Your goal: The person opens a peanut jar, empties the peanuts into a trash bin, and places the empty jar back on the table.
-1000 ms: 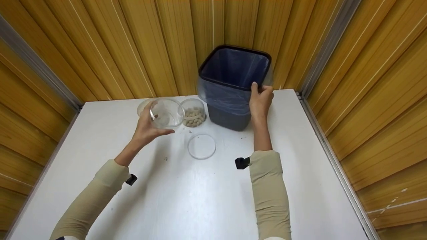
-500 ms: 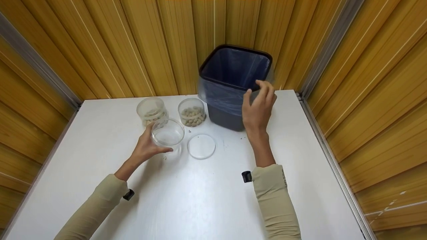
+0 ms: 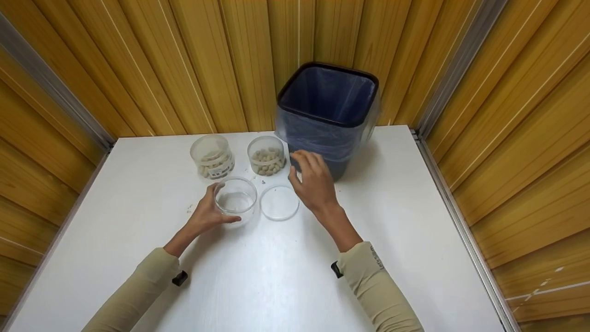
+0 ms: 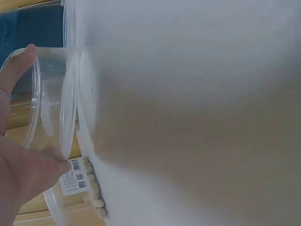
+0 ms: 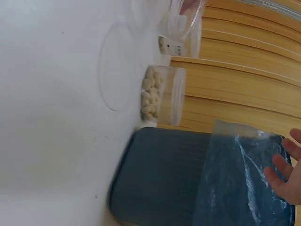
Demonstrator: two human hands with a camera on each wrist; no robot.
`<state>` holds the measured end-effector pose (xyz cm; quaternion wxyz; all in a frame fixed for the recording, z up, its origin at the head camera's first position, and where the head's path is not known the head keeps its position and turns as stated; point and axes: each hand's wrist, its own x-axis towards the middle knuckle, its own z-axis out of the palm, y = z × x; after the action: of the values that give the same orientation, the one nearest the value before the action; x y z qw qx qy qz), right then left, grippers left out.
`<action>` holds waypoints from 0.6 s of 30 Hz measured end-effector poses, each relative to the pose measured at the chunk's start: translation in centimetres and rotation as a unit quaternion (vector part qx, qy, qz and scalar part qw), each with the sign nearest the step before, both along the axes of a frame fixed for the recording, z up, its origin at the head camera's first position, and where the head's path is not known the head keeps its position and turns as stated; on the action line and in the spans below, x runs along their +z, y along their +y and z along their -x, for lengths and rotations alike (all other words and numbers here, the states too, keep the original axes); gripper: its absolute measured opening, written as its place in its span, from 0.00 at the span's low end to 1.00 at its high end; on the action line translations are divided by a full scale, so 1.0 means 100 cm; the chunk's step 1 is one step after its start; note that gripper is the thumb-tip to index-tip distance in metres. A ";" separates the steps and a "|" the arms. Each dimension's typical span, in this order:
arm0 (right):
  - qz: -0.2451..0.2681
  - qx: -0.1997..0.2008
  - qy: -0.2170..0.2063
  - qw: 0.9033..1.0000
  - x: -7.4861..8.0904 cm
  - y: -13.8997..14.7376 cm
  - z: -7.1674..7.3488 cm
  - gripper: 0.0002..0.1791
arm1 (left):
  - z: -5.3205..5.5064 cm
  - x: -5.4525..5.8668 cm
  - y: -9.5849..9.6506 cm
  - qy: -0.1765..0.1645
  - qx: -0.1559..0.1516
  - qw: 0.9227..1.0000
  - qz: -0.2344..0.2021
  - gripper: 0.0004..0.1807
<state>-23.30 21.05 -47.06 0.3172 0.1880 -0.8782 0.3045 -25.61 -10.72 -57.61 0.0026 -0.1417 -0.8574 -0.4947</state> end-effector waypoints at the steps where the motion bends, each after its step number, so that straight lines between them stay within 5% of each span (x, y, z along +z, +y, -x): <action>1: -0.013 0.010 -0.015 1.000 -0.006 -0.002 0.000 0.17 | 0.000 -0.001 0.000 -0.007 0.002 1.000 -0.002 0.67; 9: -0.090 0.045 -0.125 0.987 -0.046 -0.006 -0.001 0.20 | -0.001 -0.003 0.000 -0.047 0.009 0.999 -0.001 0.68; 18: -0.101 0.051 -0.172 0.979 -0.061 -0.007 -0.002 0.23 | -0.002 -0.005 0.004 -0.068 0.009 0.998 -0.005 0.69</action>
<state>-23.07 20.31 -53.13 0.1245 0.2087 -0.9350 0.2583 -25.43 -10.29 -58.09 -0.0510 -0.1000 -0.8544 -0.5073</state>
